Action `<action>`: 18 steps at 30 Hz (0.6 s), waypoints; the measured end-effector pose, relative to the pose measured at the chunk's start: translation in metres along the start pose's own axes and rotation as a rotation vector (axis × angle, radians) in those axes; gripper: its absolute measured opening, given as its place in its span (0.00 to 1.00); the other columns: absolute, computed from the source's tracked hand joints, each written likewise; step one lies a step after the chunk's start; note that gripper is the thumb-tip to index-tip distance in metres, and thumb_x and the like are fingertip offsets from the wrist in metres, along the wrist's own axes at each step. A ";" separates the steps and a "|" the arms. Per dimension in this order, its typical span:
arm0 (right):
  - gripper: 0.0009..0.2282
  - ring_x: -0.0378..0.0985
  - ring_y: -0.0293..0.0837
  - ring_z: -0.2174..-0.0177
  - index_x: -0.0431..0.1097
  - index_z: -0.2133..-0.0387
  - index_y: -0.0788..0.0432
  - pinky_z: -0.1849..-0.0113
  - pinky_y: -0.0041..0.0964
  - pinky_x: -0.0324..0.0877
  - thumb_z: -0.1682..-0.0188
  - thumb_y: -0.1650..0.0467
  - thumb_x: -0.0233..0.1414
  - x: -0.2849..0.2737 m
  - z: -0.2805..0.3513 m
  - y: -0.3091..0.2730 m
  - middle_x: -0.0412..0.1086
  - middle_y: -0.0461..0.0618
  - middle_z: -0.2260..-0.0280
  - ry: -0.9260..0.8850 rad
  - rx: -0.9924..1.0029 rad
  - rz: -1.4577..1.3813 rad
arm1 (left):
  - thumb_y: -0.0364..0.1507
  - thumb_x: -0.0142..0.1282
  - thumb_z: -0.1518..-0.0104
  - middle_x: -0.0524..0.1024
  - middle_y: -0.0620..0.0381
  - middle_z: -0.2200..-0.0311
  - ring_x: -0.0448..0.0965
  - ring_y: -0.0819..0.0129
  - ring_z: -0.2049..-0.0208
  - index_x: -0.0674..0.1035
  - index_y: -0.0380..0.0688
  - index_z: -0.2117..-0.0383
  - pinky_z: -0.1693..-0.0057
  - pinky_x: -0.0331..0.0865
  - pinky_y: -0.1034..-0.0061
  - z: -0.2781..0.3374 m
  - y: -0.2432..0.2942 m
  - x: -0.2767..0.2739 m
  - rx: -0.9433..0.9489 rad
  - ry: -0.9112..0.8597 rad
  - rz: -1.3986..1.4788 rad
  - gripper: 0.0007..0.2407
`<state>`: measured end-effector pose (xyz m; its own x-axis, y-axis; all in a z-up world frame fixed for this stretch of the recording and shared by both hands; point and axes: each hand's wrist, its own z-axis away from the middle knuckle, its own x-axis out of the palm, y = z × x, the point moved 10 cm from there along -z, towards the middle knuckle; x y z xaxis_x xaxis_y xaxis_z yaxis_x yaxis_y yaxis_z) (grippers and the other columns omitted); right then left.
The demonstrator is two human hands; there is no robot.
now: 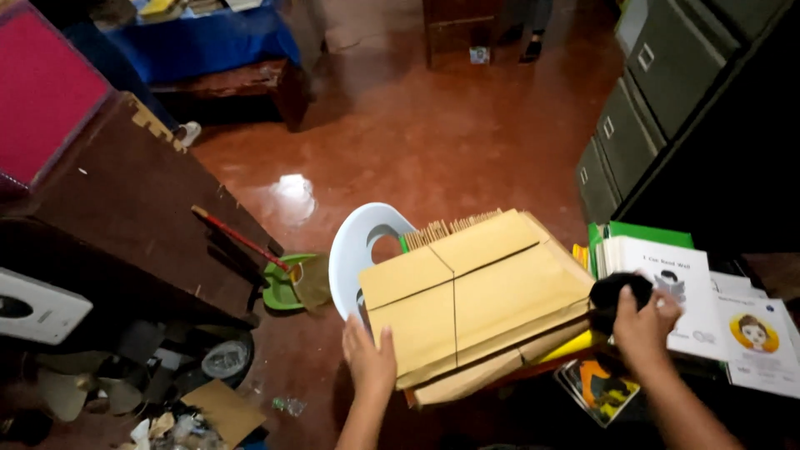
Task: Cleaning and dusting various folders and envelopes in an archive or storage room.
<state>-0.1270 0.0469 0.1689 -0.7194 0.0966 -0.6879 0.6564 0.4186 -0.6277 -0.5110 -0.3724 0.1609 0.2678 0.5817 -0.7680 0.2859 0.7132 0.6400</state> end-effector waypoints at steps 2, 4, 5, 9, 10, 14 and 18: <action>0.25 0.52 0.69 0.50 0.60 0.33 0.68 0.45 0.60 0.48 0.42 0.67 0.45 -0.028 0.002 -0.049 0.50 0.76 0.47 -0.017 -0.013 -0.043 | 0.38 0.51 0.39 0.49 0.36 0.29 0.44 0.39 0.28 0.51 0.34 0.31 0.29 0.43 0.51 -0.003 0.020 0.007 0.137 0.057 -0.025 0.34; 0.25 0.48 0.66 0.50 0.58 0.33 0.73 0.43 0.58 0.44 0.42 0.69 0.43 -0.042 0.003 -0.083 0.46 0.73 0.48 -0.032 -0.029 -0.089 | 0.37 0.53 0.41 0.49 0.36 0.29 0.42 0.35 0.28 0.54 0.34 0.31 0.29 0.43 0.50 -0.002 0.050 0.001 0.275 0.119 -0.048 0.34; 0.24 0.50 0.66 0.50 0.57 0.34 0.72 0.43 0.58 0.46 0.42 0.69 0.43 -0.044 0.004 -0.092 0.47 0.72 0.48 -0.035 -0.043 -0.146 | 0.40 0.53 0.40 0.52 0.36 0.30 0.42 0.35 0.28 0.56 0.33 0.32 0.29 0.41 0.50 -0.001 0.072 0.000 0.343 0.090 -0.120 0.33; 0.21 0.66 0.66 0.54 0.54 0.46 0.81 0.48 0.55 0.61 0.39 0.67 0.44 -0.029 0.004 -0.087 0.57 0.76 0.52 -0.098 0.125 -0.279 | 0.49 0.48 0.40 0.47 0.43 0.28 0.36 0.39 0.28 0.54 0.38 0.31 0.30 0.29 0.41 -0.007 0.094 0.038 0.429 -0.078 -0.311 0.36; 0.21 0.66 0.66 0.54 0.54 0.46 0.81 0.48 0.55 0.61 0.39 0.67 0.44 -0.031 0.006 -0.094 0.57 0.76 0.52 -0.086 0.129 -0.274 | 0.49 0.48 0.40 0.47 0.43 0.28 0.36 0.39 0.28 0.54 0.38 0.31 0.30 0.29 0.41 -0.003 0.102 0.035 0.441 -0.082 -0.306 0.36; 0.20 0.71 0.54 0.56 0.63 0.48 0.71 0.50 0.46 0.66 0.41 0.63 0.42 -0.036 0.019 -0.127 0.66 0.64 0.53 -0.177 0.201 -0.463 | 0.54 0.34 0.39 0.38 0.53 0.25 0.28 0.45 0.26 0.50 0.50 0.28 0.28 0.28 0.43 0.017 0.085 0.070 0.241 -0.549 -0.406 0.35; 0.18 0.72 0.45 0.59 0.67 0.48 0.66 0.52 0.37 0.67 0.42 0.64 0.42 -0.019 0.025 -0.128 0.73 0.55 0.57 -0.306 0.302 -0.634 | 0.55 0.32 0.38 0.36 0.54 0.25 0.26 0.41 0.26 0.47 0.51 0.28 0.28 0.25 0.41 0.024 0.082 0.075 0.194 -0.598 -0.525 0.34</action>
<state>-0.1919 -0.0313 0.2535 -0.9131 -0.3524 -0.2053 0.2040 0.0413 -0.9781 -0.4457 -0.2792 0.1564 0.4845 -0.1548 -0.8610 0.6500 0.7224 0.2358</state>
